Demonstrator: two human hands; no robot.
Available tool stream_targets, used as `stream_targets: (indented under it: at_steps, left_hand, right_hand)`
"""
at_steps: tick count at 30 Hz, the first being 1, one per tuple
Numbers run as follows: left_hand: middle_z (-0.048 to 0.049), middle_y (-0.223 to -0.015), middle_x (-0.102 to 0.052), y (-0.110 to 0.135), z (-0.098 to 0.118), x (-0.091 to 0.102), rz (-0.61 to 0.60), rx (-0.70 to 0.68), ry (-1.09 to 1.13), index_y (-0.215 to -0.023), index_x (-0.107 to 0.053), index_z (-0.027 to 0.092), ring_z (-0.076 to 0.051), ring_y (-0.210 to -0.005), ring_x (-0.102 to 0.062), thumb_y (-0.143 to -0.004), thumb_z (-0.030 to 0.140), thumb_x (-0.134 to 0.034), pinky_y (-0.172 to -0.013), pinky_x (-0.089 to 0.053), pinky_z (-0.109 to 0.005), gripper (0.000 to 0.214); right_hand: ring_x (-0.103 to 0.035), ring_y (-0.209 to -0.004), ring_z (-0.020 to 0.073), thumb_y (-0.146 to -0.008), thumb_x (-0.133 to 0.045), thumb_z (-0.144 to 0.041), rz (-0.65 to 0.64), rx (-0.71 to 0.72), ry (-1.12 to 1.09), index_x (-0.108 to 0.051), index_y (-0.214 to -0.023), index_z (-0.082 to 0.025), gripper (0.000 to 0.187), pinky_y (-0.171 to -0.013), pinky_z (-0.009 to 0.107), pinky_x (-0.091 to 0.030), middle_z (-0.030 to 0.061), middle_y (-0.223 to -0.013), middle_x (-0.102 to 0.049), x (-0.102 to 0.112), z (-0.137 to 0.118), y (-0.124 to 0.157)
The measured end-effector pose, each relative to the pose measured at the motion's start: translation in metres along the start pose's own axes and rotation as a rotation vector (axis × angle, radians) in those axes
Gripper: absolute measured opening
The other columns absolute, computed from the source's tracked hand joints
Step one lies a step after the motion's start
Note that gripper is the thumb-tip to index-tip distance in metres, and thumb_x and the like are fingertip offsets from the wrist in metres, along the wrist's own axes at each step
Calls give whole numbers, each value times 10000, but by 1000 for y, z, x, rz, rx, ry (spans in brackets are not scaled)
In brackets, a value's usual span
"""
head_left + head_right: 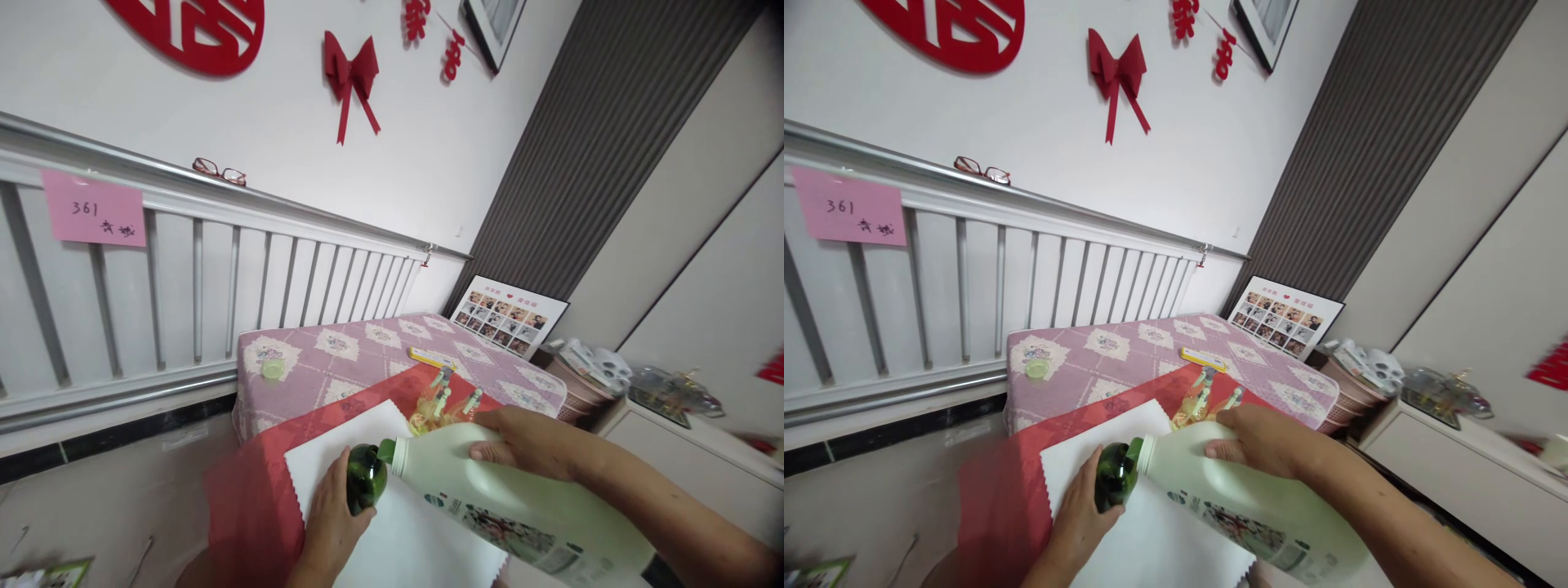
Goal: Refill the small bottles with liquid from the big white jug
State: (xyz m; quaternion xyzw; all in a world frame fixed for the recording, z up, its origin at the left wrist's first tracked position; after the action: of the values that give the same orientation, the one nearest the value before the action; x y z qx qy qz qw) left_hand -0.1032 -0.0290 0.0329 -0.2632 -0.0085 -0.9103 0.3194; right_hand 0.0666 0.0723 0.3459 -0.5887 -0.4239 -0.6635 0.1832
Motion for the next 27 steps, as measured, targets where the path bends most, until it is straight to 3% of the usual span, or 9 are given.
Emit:
stream_targets:
  at_steps: [27]
  left_hand:
    - [-106, -1541, -449, -2, -2, -3, -33, 10, -22, -1498, -247, 174, -268, -1411, -428, -643, 308, -623, -1192, -333, -414, 943]
  right_hand:
    - [-691, -938, 326, -873, -504, -562, -28, -32, 62, -675, -970, -168, 440, -766, 388, -509, 157, -1041, -737, 11, -9, -1]
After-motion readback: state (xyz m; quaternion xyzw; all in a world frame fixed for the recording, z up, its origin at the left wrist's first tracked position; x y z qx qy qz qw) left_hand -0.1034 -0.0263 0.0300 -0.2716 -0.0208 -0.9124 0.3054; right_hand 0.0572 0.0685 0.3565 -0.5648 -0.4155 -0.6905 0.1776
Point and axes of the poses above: each hand's wrist, its own y-axis away from the middle knuckle, its own x-axis out of the back of the hand, z = x × y, the point moved 4 cm from there along -y, towards the middle knuckle
